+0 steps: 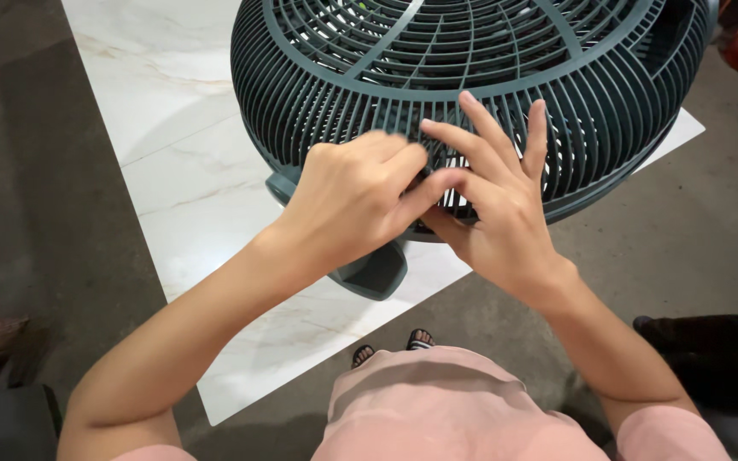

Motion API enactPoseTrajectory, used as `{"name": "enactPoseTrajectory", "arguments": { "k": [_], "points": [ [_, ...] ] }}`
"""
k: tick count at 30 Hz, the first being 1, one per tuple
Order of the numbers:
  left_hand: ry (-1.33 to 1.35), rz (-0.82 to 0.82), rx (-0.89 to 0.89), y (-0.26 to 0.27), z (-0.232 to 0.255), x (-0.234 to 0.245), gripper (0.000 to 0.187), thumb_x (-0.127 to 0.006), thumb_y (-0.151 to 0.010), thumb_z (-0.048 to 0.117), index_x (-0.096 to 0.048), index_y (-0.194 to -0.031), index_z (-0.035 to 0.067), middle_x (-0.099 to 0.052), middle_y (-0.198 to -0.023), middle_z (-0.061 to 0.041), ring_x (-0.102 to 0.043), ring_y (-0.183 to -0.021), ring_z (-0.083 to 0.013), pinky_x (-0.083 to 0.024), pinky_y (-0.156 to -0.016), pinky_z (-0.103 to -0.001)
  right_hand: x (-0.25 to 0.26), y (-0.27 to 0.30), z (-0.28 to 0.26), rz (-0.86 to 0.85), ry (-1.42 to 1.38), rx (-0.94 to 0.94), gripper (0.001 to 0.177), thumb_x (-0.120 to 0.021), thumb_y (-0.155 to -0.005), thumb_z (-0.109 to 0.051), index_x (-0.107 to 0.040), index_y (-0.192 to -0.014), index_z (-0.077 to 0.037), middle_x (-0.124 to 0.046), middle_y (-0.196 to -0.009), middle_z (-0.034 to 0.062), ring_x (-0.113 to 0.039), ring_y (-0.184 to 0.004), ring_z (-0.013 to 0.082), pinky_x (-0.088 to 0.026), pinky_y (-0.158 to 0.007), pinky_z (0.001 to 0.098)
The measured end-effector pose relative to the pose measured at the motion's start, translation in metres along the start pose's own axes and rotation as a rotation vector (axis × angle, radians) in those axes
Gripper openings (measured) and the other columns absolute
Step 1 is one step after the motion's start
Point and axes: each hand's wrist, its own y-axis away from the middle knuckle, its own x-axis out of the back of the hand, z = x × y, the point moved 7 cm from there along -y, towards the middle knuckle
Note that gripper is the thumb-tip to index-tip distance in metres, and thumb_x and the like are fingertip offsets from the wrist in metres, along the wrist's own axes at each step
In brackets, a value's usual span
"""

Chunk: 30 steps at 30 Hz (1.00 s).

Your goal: The person uses a screwdriver to loosen and remove screws from the front grille of a green pedestal fan. They rotate the fan head to access different screw locations and continue unscrewing until the grille is detached.

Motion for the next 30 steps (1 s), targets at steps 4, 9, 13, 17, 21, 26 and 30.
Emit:
{"name": "enactPoseTrajectory", "arguments": {
  "k": [4,9,13,17,21,26,30],
  "points": [
    [0.142,-0.044,-0.148,0.006,0.010,0.015,0.033,-0.075,-0.099,0.019,-0.059,-0.120,0.000,-0.063,-0.109,-0.011,-0.067,-0.092,-0.0265,-0.056,-0.071,-0.034,-0.001,0.001,0.000,-0.083,-0.045,0.002,0.022,-0.079,-0.083,-0.005,-0.072,-0.103,0.000,-0.057,-0.150,0.0133,-0.037,-0.154,0.0396,0.003,-0.126,0.0630],
    [0.203,-0.017,-0.093,0.013,0.012,0.026,0.028,-0.075,-0.098,0.008,-0.062,-0.122,0.000,-0.060,-0.116,-0.012,-0.065,-0.098,-0.0268,-0.058,-0.077,-0.035,0.010,0.003,0.003,-0.065,-0.148,-0.047,0.017,-0.077,-0.086,0.001,-0.068,-0.100,-0.001,-0.063,-0.142,0.0117,-0.045,-0.152,0.0375,-0.006,-0.131,0.0607],
    [0.028,-0.064,-0.167,0.022,0.026,0.013,0.016,-0.073,-0.091,0.009,-0.066,-0.103,0.001,-0.057,-0.102,-0.010,-0.060,-0.095,-0.0255,-0.052,-0.071,-0.036,0.040,0.011,0.012,0.071,-0.418,-0.177,0.011,-0.074,-0.098,-0.003,-0.067,-0.106,-0.003,-0.071,-0.127,0.0100,-0.061,-0.140,0.0293,-0.022,-0.132,0.0510],
    [-0.256,-0.155,-0.264,0.026,0.033,-0.018,0.013,-0.068,-0.088,0.014,-0.068,-0.095,0.003,-0.053,-0.094,-0.006,-0.055,-0.094,-0.0205,-0.041,-0.066,-0.031,0.063,0.025,0.016,0.259,-0.576,-0.241,0.016,-0.073,-0.105,-0.014,-0.065,-0.114,-0.005,-0.072,-0.117,0.0075,-0.068,-0.125,0.0226,-0.034,-0.128,0.0445],
    [-0.370,-0.202,-0.296,0.024,0.033,-0.030,0.011,-0.066,-0.089,0.016,-0.066,-0.086,0.006,-0.050,-0.090,-0.004,-0.052,-0.092,-0.0193,-0.038,-0.066,-0.031,0.068,0.028,0.018,0.293,-0.481,-0.239,0.018,-0.074,-0.107,-0.016,-0.064,-0.114,-0.003,-0.073,-0.110,0.0092,-0.070,-0.123,0.0240,-0.037,-0.122,0.0419],
    [-0.422,-0.246,-0.350,0.026,0.029,-0.030,0.008,-0.067,-0.084,0.016,-0.064,-0.082,0.009,-0.050,-0.089,-0.003,-0.052,-0.091,-0.0185,-0.039,-0.067,-0.030,0.067,0.034,0.021,0.290,-0.486,-0.257,0.017,-0.073,-0.107,-0.015,-0.064,-0.114,-0.003,-0.073,-0.114,0.0088,-0.070,-0.121,0.0242,-0.038,-0.121,0.0426],
    [-0.408,-0.184,-0.419,0.029,0.027,-0.030,0.008,-0.069,-0.086,0.016,-0.065,-0.082,0.010,-0.051,-0.089,-0.002,-0.053,-0.092,-0.0184,-0.039,-0.068,-0.031,0.064,0.036,0.022,0.303,-0.486,-0.254,0.018,-0.073,-0.107,-0.014,-0.064,-0.116,-0.002,-0.073,-0.113,0.0095,-0.071,-0.119,0.0252,-0.040,-0.120,0.0433]
  ]
}}
